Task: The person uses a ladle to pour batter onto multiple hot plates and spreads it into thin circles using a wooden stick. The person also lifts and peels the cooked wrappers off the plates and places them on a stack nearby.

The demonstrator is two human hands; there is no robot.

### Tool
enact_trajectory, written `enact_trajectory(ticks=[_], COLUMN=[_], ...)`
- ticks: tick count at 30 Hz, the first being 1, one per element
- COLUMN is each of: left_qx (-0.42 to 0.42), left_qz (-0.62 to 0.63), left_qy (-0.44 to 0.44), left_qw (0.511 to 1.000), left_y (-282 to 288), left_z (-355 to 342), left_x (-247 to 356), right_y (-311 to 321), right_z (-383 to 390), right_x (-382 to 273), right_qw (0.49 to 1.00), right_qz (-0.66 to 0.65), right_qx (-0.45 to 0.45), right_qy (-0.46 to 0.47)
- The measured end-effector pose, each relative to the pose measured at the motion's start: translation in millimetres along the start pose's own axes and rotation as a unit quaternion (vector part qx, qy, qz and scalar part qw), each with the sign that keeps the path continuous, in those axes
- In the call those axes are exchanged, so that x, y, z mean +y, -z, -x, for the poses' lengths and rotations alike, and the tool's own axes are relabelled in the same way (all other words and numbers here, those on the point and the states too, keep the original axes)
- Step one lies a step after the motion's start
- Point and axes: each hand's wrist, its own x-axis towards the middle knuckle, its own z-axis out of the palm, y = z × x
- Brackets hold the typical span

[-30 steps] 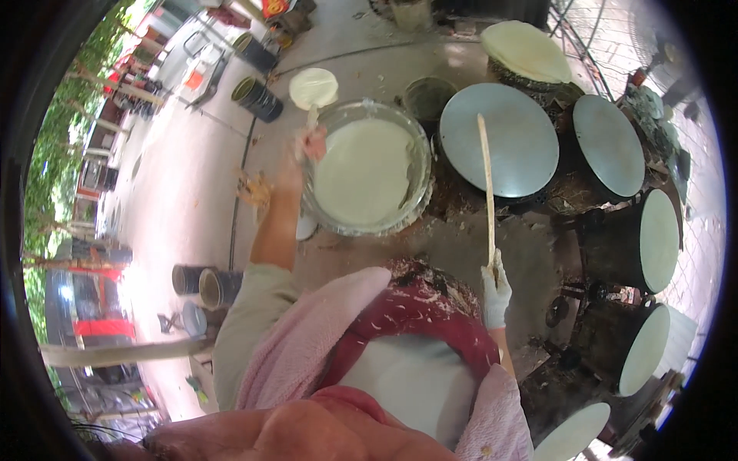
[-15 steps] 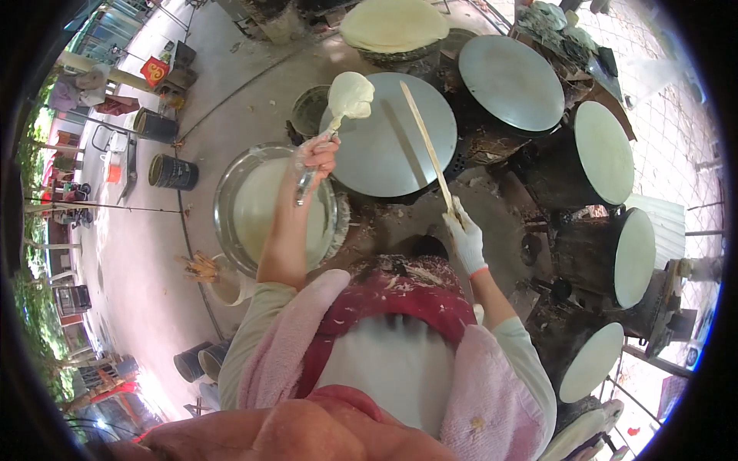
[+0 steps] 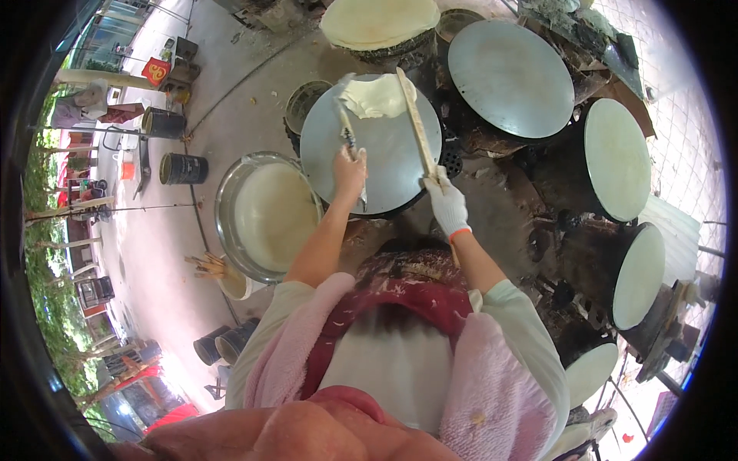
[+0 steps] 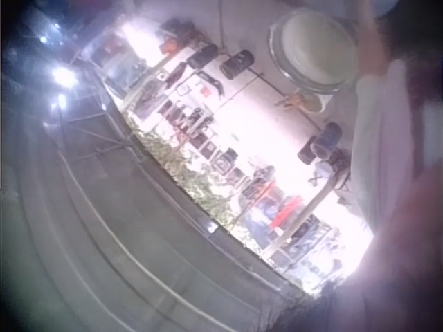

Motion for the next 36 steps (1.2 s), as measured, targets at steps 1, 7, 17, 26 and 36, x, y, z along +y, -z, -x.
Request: enact_trajectory(ticks=[1,7,17,26,36], left_qx=[0.104,-0.034,-0.085,-0.052,0.052], left_qz=[-0.119,0.082,0.269,0.207,0.197], left_qy=[-0.124,0.091,0.309,0.274,0.323], left_qw=[0.98,0.992,0.908,0.938,0.924], left_y=[7.9,115.5,196.1,219.7,194.4], left_z=[1.4,10.3,59.6,79.4,117.6], left_x=[-9.8,21.0,-58.0,-18.3,9.5], right_y=[-3.0,16.8,-18.4,-10.8,8.3], right_z=[2.5,-11.6,-26.2,-48.5,-107.8], right_x=[-21.7,-41.9,-8.8,-47.0,-34.1], right_qw=[0.972,0.993,0.992,0.939,0.935], right_qz=[-0.151,0.106,-0.067,-0.029,-0.068], right_qx=[-0.097,-0.055,-0.107,-0.268,-0.34], right_qy=[-0.149,0.0,0.009,-0.215,-0.08])
